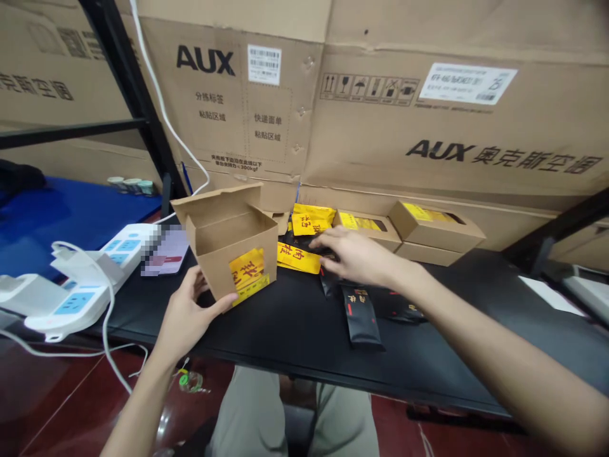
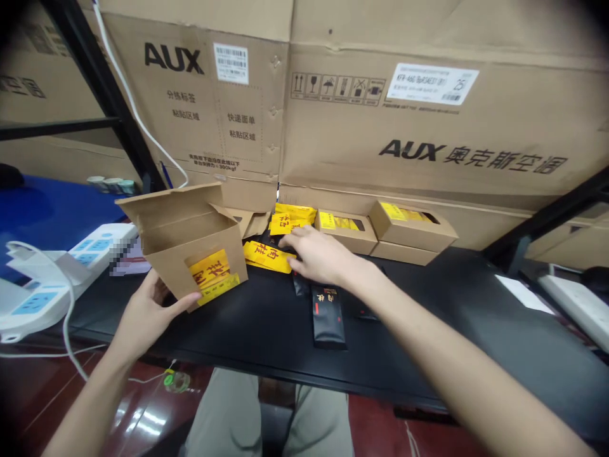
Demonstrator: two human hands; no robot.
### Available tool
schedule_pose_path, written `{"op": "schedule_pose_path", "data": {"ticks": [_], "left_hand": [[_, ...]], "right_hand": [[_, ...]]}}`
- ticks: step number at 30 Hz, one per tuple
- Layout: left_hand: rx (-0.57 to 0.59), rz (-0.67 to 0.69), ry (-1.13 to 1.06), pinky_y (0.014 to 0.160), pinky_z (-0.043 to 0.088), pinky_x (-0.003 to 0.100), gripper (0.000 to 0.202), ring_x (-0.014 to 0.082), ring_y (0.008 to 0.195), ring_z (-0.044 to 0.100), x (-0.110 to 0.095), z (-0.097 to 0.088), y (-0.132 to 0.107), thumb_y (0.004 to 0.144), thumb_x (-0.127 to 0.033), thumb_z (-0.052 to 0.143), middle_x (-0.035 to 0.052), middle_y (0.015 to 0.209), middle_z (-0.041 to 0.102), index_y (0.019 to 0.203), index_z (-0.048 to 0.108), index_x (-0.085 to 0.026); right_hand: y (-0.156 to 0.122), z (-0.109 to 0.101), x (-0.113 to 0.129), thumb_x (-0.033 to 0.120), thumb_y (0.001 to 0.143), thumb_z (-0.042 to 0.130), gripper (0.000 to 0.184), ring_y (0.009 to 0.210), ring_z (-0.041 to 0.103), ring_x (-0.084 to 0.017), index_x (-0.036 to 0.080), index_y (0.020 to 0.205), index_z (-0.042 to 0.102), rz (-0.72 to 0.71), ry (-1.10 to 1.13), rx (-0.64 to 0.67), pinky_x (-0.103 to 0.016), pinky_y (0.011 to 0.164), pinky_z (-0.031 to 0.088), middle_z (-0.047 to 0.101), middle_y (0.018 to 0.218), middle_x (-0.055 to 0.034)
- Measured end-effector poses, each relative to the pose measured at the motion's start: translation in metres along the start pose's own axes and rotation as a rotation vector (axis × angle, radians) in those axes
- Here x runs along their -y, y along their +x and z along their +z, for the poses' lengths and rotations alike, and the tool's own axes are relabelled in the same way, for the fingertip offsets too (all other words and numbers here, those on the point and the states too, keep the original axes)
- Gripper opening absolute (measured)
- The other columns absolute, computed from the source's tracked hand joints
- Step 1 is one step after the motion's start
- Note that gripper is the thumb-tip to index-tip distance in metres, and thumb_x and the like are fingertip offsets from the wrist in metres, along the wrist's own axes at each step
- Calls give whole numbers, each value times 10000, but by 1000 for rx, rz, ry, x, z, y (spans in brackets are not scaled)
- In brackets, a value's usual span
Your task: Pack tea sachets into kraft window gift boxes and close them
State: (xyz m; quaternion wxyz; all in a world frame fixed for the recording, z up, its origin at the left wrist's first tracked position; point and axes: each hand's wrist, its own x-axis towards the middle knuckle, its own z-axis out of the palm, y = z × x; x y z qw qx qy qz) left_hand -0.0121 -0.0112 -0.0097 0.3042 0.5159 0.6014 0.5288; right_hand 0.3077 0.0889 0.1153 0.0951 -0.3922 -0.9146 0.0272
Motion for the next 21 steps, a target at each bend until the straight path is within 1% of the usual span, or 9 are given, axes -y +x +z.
{"op": "schedule_pose_path", "data": {"ticks": [2,5,7,9,11,13,16,18,21], "left_hand": [[-8,7,-12,1123,571,490,712,339,1320,692,0,1,0,696,-481,917,133,1420,716,1290,600,-250],[-12,6,-25,1132,567,484,705,336,1329,688,-1,1,0,696,-478,917,136,1426,714,1286,608,-245],[-18,-4,-35,1147,556,492,719,336,1326,689,-2,1,0,689,-481,920,139,1421,717,1290,607,-242],[-27,-19,-40,1168,537,513,740,340,1319,692,-4,2,0,674,-487,927,143,1413,719,1291,604,-235],[-33,-41,-46,1190,514,536,751,345,1317,691,-6,2,0,662,-490,932,145,1410,718,1283,601,-228],[-38,-65,-55,1207,497,553,744,351,1324,685,-10,3,-1,660,-484,930,145,1411,716,1274,597,-227],[-58,-97,-54,1210,493,578,731,366,1326,683,-13,3,-3,661,-461,925,138,1404,723,1274,595,-240],[-76,-104,-34,1207,495,595,716,377,1312,691,-13,4,-4,659,-442,925,129,1392,731,1269,600,-254],[-101,-103,-20,1204,500,606,661,385,1292,701,-11,4,-4,653,-426,927,107,1366,743,1217,618,-271]], "right_hand": [[-8,23,-8,172,849,716,435,1246,651,-341,136,1283,726,-13,-51,52,-501,1085,534,706,1313,-188],[-14,48,-10,184,866,706,495,1287,615,-343,120,1357,683,-25,-103,31,-524,1116,526,664,1369,-197],[-14,59,-10,137,898,647,458,1272,618,-324,124,1355,683,-16,-129,-6,-514,1122,521,681,1339,-181],[-14,67,-11,106,937,583,388,1240,632,-312,132,1302,711,3,-126,-43,-500,1097,530,706,1297,-167],[-15,71,-13,127,982,544,309,1200,648,-306,145,1215,745,26,-77,-96,-491,1062,543,736,1243,-156],[-19,73,-17,193,1024,527,264,1142,673,-290,173,1140,763,61,10,-194,-468,1026,554,764,1172,-139],[-27,74,-24,287,1042,530,248,1017,710,-244,213,1068,766,136,183,-418,-394,946,565,780,1066,-105],[-32,73,-28,336,1009,581,213,847,703,-203,212,1004,755,222,322,-573,-338,820,565,768,956,-78],[-35,73,-34,402,921,664,211,623,610,-141,202,865,696,398,594,-740,-283,642,527,698,758,-18]]}}
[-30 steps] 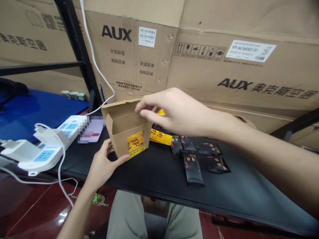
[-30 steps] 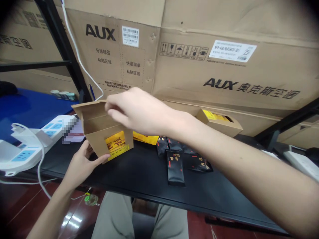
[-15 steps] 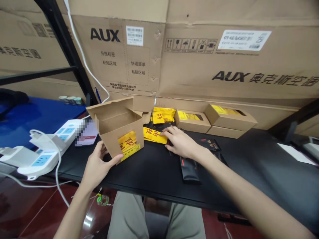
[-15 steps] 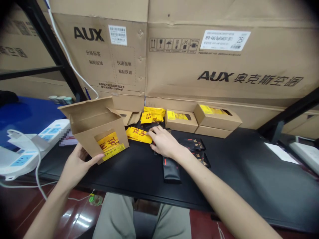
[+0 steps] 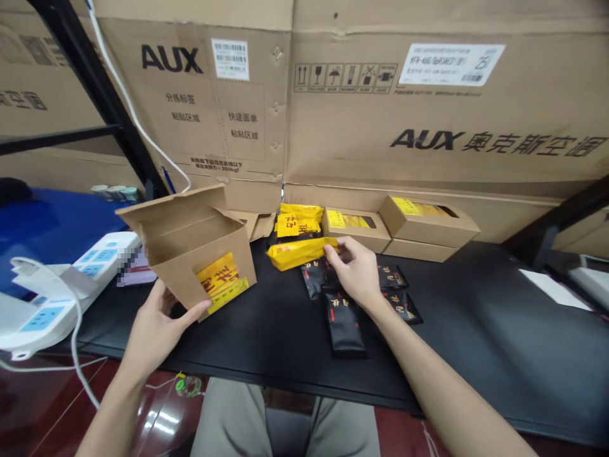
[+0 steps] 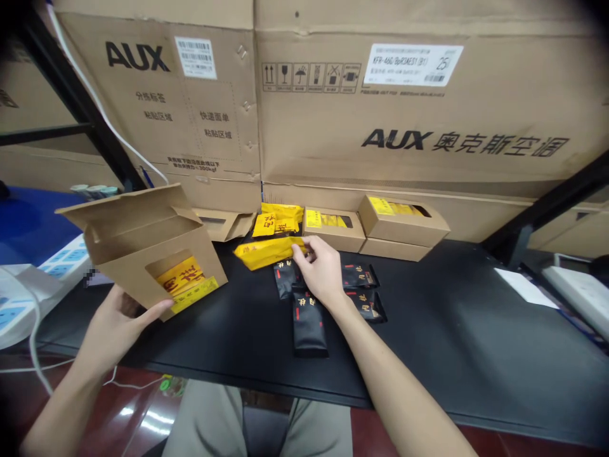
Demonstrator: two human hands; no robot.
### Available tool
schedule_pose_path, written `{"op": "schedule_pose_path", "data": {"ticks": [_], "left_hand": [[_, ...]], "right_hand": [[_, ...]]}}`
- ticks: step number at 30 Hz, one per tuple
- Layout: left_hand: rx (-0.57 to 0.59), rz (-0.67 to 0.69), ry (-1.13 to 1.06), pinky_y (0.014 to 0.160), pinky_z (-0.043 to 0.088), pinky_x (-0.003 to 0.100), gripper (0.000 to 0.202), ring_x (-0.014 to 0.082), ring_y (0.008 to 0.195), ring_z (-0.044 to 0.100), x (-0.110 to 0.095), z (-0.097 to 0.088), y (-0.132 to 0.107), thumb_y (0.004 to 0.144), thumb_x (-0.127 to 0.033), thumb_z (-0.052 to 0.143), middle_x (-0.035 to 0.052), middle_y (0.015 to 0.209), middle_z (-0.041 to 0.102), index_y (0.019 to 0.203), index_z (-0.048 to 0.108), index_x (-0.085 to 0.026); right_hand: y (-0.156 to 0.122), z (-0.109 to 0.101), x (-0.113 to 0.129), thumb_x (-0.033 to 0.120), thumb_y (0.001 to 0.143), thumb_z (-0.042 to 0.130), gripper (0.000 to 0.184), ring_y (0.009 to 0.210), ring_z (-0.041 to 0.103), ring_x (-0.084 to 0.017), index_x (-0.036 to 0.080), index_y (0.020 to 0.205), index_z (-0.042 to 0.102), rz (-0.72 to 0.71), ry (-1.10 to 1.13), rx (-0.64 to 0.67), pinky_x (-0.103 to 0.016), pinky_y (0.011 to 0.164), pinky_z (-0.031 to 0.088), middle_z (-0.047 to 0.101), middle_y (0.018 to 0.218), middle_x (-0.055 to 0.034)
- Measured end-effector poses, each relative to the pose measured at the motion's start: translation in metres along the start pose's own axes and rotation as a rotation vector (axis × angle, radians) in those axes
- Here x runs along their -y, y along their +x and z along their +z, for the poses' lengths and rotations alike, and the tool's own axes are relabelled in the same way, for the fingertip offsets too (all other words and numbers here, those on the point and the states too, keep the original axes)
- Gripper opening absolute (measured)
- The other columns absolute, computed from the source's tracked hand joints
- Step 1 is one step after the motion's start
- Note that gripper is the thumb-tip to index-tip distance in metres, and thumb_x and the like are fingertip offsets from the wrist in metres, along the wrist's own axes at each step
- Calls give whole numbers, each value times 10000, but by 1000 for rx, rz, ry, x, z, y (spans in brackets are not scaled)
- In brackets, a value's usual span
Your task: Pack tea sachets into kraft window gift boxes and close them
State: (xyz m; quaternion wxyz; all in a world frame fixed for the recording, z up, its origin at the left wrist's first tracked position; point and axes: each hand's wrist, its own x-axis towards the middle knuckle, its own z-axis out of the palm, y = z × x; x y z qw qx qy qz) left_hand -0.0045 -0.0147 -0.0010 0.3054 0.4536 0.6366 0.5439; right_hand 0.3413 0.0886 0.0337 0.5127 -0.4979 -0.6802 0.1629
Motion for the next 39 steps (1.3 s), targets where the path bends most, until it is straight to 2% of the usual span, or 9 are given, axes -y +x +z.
{"op": "schedule_pose_path", "data": {"ticks": [3,5,9,15,22,24,31,39], "left_hand": [[-27,-23,7,1198,514,595,599,385,1305,695,0,0,0,645,-420,924,78,1327,755,1145,627,-275],[-35,-56,41,1189,526,586,588,373,1299,701,-2,0,-1,648,-401,922,67,1306,760,1139,625,-273],[-34,-103,45,1199,511,589,650,357,1298,701,-5,0,-2,641,-365,934,74,1328,747,1196,611,-265],[-42,-99,22,1199,506,591,781,375,1316,686,-8,3,-1,580,-381,959,117,1351,743,1256,600,-225],[-53,-98,27,1221,488,570,774,360,1335,676,-9,4,-2,602,-387,944,118,1407,722,1279,606,-224],[-58,-99,38,1214,496,574,738,360,1322,685,-7,3,-2,614,-384,941,108,1388,734,1261,618,-236],[-69,-86,67,1178,541,567,554,353,1297,706,-8,2,-2,670,-337,893,63,1313,766,1159,641,-272],[-70,-43,50,1122,588,550,530,367,1254,731,-6,2,-2,613,-366,912,71,1203,801,1052,631,-275]], "right_hand": [[4,1,-4,488,823,725,301,614,648,-129,198,844,644,225,323,-84,-254,577,547,690,744,3],[7,2,-4,539,742,776,396,621,681,-129,187,871,647,327,499,-115,-241,546,566,718,786,-5],[12,1,-4,481,654,846,419,592,678,-95,164,872,680,441,658,-157,-189,503,566,746,817,-8],[11,-3,-1,294,750,796,195,533,644,-76,164,824,671,588,845,-121,-150,482,568,696,691,14],[14,-5,9,157,843,689,30,496,666,-99,146,820,673,741,1002,-71,-172,482,583,728,670,-18],[13,-6,11,143,822,715,38,512,683,-104,150,827,678,763,1052,-31,-179,486,592,750,702,-14],[8,-8,11,169,688,859,261,576,713,-106,152,908,718,715,1199,155,-179,482,591,798,820,-2],[6,-9,12,168,722,828,262,597,729,-115,164,946,693,699,1258,230,-197,536,629,814,861,-14]]}}
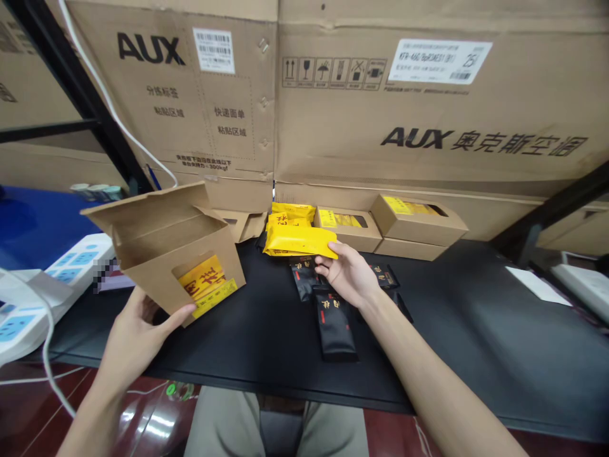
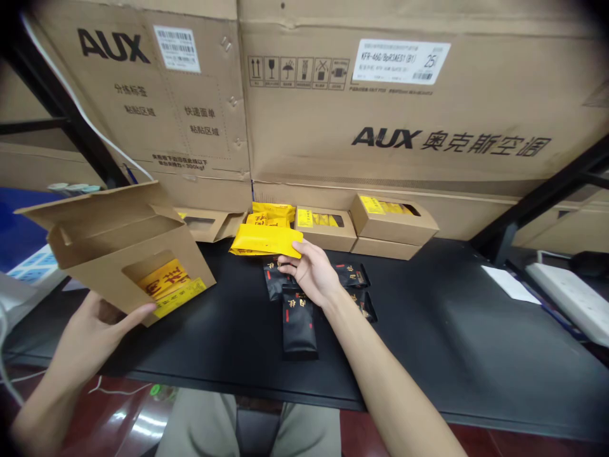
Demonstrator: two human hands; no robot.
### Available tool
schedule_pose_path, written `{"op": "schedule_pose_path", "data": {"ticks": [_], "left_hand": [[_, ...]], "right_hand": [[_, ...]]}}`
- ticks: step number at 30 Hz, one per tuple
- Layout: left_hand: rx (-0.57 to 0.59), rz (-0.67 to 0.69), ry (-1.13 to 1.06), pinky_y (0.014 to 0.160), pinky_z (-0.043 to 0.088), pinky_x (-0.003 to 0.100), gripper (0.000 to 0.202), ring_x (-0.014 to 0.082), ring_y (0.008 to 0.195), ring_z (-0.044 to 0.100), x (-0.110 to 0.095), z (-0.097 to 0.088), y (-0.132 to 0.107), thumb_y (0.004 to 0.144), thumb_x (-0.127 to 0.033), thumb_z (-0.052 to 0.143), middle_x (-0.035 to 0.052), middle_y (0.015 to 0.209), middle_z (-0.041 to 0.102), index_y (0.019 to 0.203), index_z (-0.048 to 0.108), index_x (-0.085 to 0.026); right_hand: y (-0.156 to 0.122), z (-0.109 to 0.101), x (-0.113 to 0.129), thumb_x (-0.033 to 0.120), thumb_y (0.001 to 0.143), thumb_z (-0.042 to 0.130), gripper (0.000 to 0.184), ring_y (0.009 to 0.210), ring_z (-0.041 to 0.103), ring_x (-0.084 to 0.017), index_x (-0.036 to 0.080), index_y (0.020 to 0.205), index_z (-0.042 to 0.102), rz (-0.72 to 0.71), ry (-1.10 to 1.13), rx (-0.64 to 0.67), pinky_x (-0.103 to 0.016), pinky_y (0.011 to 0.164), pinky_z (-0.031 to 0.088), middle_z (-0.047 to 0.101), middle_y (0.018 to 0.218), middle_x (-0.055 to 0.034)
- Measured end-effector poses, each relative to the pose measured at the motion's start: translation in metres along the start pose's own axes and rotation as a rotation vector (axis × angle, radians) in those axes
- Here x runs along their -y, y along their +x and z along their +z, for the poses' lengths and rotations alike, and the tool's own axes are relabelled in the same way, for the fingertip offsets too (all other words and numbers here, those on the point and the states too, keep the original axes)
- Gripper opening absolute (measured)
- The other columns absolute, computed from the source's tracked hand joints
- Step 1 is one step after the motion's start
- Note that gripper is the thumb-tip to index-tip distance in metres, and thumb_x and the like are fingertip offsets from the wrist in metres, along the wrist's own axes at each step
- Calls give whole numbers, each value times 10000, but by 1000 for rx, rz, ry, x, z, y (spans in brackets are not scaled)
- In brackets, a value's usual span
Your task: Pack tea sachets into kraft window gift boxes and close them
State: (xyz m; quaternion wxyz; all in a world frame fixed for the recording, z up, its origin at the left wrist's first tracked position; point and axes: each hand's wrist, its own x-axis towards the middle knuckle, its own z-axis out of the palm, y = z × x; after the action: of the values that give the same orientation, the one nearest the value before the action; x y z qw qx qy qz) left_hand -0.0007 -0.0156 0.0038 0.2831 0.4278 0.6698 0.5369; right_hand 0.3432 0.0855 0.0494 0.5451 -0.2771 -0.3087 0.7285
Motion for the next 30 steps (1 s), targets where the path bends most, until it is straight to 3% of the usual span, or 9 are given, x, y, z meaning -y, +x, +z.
{"op": "schedule_pose_path", "data": {"ticks": [10,14,17,24,30], "left_hand": [[46,29,13,1182,524,552,685,345,1280,714,10,-3,4,664,-464,921,125,1389,734,1233,610,-242],[88,38,28,1190,510,559,694,343,1297,701,7,-4,3,726,-461,897,138,1424,715,1302,585,-229],[96,42,49,1201,501,550,681,335,1314,691,3,-3,0,775,-429,872,136,1446,700,1352,565,-235],[73,25,18,1187,523,504,669,332,1318,692,2,-2,0,733,-417,899,120,1442,710,1299,587,-242],[64,23,21,1178,527,505,691,336,1306,696,5,-2,2,724,-439,902,130,1424,719,1302,587,-227]], "right_hand": [[0,-4,-1,175,753,851,321,625,744,-109,189,1006,654,-34,-5,61,-214,621,674,803,867,15],[-2,-2,-1,184,759,877,386,616,742,-103,205,1077,658,-35,-33,98,-239,679,694,792,832,38],[-4,0,-3,178,752,884,356,621,742,-99,209,1026,659,-39,-46,108,-249,699,699,786,822,46],[-3,3,-7,165,690,928,372,698,779,-116,180,971,684,-31,-22,88,-196,723,678,806,865,-1],[-5,2,-6,173,691,931,406,687,773,-113,206,1019,693,-31,-38,114,-206,712,676,805,859,22]]}}
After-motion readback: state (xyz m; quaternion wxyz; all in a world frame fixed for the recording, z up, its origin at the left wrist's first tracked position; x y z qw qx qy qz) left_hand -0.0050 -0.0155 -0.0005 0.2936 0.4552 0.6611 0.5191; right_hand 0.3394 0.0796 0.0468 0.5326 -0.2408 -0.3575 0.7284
